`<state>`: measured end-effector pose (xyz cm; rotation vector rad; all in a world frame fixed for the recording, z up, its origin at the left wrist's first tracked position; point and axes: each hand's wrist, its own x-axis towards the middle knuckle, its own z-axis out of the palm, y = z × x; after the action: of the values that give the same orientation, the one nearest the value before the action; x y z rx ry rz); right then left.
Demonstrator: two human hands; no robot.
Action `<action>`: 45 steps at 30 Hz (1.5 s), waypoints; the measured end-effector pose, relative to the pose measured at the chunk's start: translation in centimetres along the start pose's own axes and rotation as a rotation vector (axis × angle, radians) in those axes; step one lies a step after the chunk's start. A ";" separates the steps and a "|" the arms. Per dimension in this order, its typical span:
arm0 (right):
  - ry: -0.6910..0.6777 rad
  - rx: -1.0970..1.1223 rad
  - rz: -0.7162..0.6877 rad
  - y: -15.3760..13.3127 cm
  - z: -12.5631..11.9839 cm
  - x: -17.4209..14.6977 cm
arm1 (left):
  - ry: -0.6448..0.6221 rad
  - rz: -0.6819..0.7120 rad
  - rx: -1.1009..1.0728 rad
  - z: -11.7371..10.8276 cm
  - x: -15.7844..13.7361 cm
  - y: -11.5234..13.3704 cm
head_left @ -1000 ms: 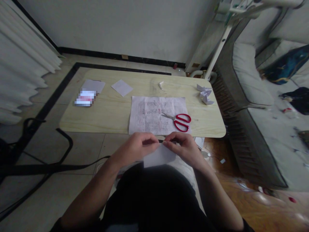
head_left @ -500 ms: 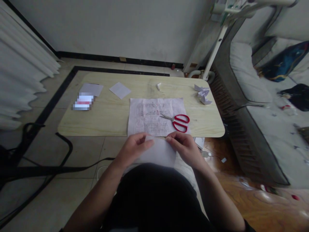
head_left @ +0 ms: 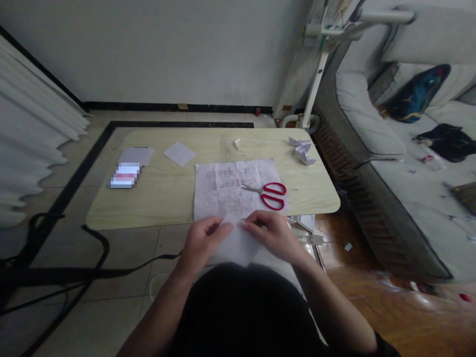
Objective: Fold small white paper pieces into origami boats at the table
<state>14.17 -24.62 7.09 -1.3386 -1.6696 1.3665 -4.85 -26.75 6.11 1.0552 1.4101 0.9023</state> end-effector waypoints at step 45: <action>0.068 0.436 0.062 1.9 0.1 3.2 | 0.343 0.143 0.008 1.9 1.3 1.4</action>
<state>13.73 -21.75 4.82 -1.1702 -1.2019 1.5894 -2.78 -25.11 6.79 1.0517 1.6341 1.2265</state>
